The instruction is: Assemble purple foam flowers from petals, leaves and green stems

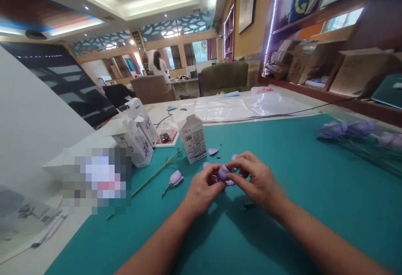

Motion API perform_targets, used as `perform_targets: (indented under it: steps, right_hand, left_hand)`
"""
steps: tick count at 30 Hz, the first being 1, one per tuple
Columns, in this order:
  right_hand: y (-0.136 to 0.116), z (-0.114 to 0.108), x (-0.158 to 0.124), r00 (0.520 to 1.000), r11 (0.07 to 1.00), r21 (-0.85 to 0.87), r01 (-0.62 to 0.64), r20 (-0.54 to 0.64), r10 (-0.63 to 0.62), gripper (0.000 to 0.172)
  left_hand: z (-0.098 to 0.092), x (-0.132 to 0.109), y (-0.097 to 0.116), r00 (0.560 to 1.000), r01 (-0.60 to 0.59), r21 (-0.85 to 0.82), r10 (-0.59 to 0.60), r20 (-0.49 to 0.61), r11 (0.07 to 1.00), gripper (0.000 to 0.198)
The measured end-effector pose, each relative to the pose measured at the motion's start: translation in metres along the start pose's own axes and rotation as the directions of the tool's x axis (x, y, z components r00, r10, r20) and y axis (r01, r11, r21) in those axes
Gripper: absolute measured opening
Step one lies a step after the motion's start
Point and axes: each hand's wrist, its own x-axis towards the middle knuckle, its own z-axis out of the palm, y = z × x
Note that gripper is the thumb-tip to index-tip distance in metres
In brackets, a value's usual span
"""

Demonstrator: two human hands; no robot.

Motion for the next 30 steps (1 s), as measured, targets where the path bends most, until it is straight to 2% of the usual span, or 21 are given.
perform_targets:
  steps: [9, 14, 16, 19, 23, 26, 30]
  right_hand:
    - [-0.001, 0.005, -0.004, 0.991, 0.976, -0.171, 0.131, 0.001, -0.133, 0.018]
    - [-0.005, 0.005, -0.005, 0.986, 0.972, -0.163, 0.167, 0.014, -0.167, 0.017]
    - [-0.004, 0.002, -0.003, 0.992, 0.986, -0.111, 0.123, -0.004, -0.124, 0.017]
    - [0.004, -0.007, 0.002, 0.997, 0.999, -0.03, -0.016, -0.076, 0.014, 0.019]
    - [0.022, -0.023, 0.012, 0.965, 0.975, -0.041, -0.217, -0.159, 0.208, 0.021]
    - [0.031, -0.027, 0.016, 0.939, 0.945, -0.053, -0.323, -0.141, 0.313, 0.023]
    - [0.033, -0.022, 0.014, 0.938, 0.939, -0.009, -0.344, -0.05, 0.343, 0.024]
  left_hand:
    - [0.0, -0.002, 0.0, 0.996, -0.012, 0.162, 0.025, -0.082, 0.987, 0.038]
    - [0.001, -0.003, -0.001, 0.997, -0.01, 0.094, 0.018, -0.076, 0.995, 0.037]
    - [0.002, -0.001, -0.003, 0.998, 0.005, 0.005, -0.005, -0.06, 1.0, 0.037]
    - [0.0, 0.002, -0.006, 0.996, 0.066, -0.135, -0.074, -0.058, 0.989, 0.04]
    - [-0.004, 0.005, -0.004, 0.984, 0.142, -0.26, -0.164, -0.065, 0.955, 0.045]
    - [-0.006, 0.004, 0.0, 0.974, 0.183, -0.326, -0.217, -0.069, 0.928, 0.046]
    - [-0.008, 0.003, 0.001, 0.972, 0.185, -0.395, -0.226, -0.06, 0.9, 0.048]
